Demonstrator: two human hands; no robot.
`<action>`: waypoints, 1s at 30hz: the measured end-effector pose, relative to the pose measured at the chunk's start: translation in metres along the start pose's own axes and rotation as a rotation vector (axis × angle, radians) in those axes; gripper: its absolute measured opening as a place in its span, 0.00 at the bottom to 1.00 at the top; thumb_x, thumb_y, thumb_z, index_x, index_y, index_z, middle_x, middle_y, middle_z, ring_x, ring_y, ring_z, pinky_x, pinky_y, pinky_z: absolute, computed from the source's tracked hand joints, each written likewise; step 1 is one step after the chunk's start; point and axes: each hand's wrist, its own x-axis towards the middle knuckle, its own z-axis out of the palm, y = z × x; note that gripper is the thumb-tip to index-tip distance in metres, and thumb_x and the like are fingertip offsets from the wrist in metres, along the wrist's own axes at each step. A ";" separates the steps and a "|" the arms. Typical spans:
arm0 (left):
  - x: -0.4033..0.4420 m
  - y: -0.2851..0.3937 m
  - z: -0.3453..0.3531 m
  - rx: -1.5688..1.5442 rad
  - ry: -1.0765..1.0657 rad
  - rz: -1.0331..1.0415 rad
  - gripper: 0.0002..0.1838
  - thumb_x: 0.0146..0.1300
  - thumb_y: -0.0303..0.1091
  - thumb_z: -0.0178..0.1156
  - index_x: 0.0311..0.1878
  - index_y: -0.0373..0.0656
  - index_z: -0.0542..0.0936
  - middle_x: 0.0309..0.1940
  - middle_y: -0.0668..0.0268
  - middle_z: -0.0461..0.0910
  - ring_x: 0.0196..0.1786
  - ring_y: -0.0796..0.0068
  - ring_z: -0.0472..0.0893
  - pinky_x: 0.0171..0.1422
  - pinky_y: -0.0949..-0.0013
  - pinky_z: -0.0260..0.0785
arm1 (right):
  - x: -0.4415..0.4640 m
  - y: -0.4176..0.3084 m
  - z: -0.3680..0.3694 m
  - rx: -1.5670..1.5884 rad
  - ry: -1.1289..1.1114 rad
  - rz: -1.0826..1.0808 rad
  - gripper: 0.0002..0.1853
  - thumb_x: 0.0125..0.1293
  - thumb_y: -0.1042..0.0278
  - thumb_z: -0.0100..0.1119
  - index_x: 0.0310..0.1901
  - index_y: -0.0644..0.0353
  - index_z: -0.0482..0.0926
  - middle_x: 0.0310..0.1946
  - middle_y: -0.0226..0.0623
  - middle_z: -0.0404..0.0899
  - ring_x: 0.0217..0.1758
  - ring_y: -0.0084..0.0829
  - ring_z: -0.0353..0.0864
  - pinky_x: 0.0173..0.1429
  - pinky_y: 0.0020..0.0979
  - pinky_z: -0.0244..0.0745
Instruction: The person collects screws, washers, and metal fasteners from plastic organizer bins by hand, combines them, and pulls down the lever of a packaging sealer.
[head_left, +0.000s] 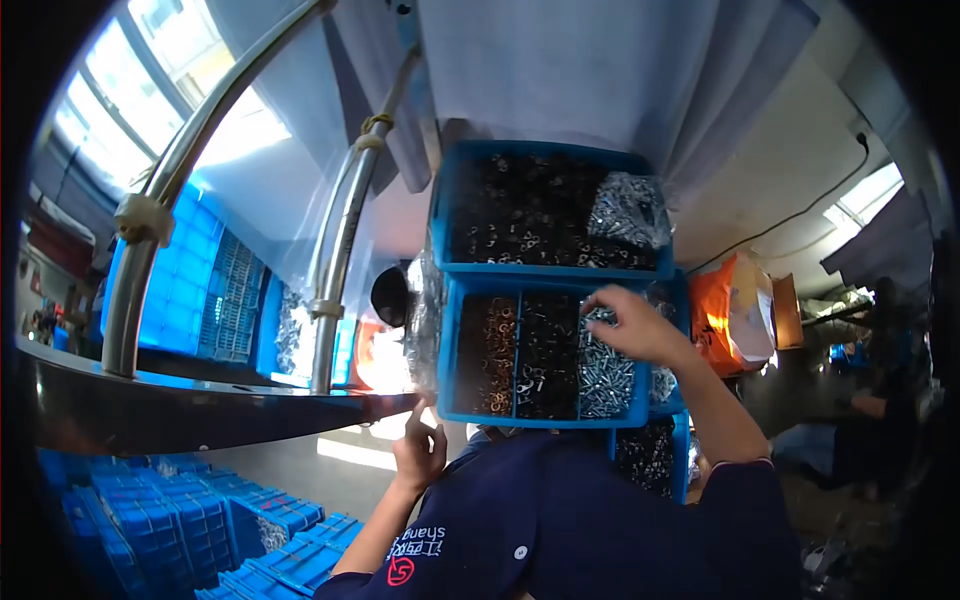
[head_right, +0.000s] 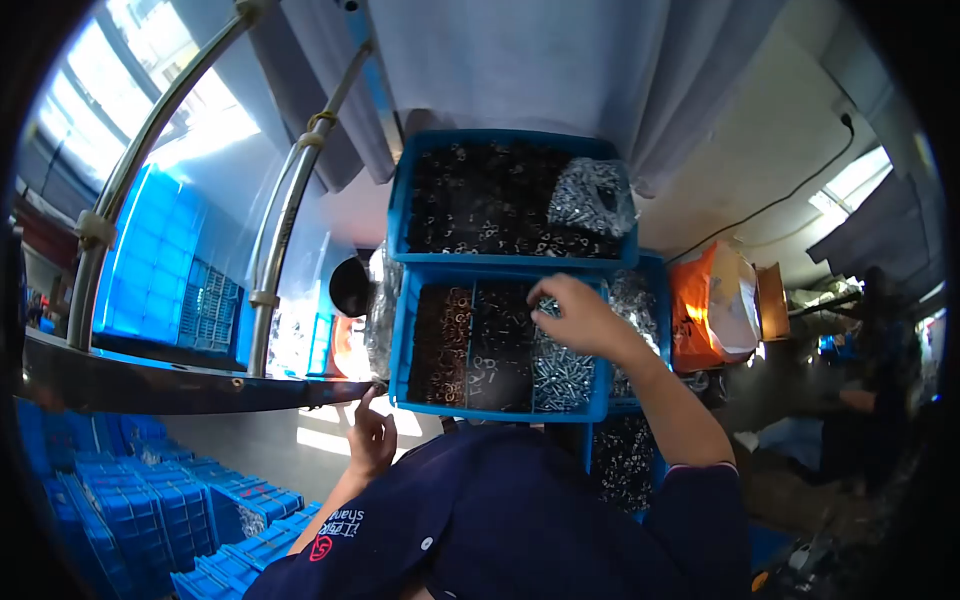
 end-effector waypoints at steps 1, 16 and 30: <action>0.003 0.011 0.000 -0.119 0.021 0.021 0.27 0.56 0.20 0.61 0.61 0.36 0.68 0.21 0.65 0.77 0.17 0.75 0.73 0.22 0.73 0.63 | -0.019 0.022 0.018 -0.195 -0.001 0.029 0.19 0.58 0.66 0.60 0.51 0.63 0.77 0.52 0.48 0.75 0.58 0.46 0.72 0.65 0.42 0.66; 0.120 0.046 0.060 0.622 -0.758 0.131 0.03 0.50 0.25 0.61 0.28 0.37 0.83 0.27 0.49 0.82 0.34 0.49 0.83 0.39 0.55 0.77 | -0.088 0.070 0.087 -0.054 0.161 -0.040 0.10 0.57 0.75 0.62 0.42 0.62 0.80 0.37 0.43 0.73 0.40 0.43 0.77 0.45 0.40 0.75; 0.115 0.064 0.023 -0.935 -0.295 -0.741 0.14 0.70 0.30 0.54 0.53 0.31 0.78 0.30 0.70 0.79 0.28 0.83 0.78 0.34 0.76 0.73 | -0.079 0.054 0.077 0.139 0.160 0.186 0.12 0.63 0.68 0.60 0.42 0.69 0.76 0.35 0.44 0.78 0.39 0.38 0.80 0.46 0.37 0.77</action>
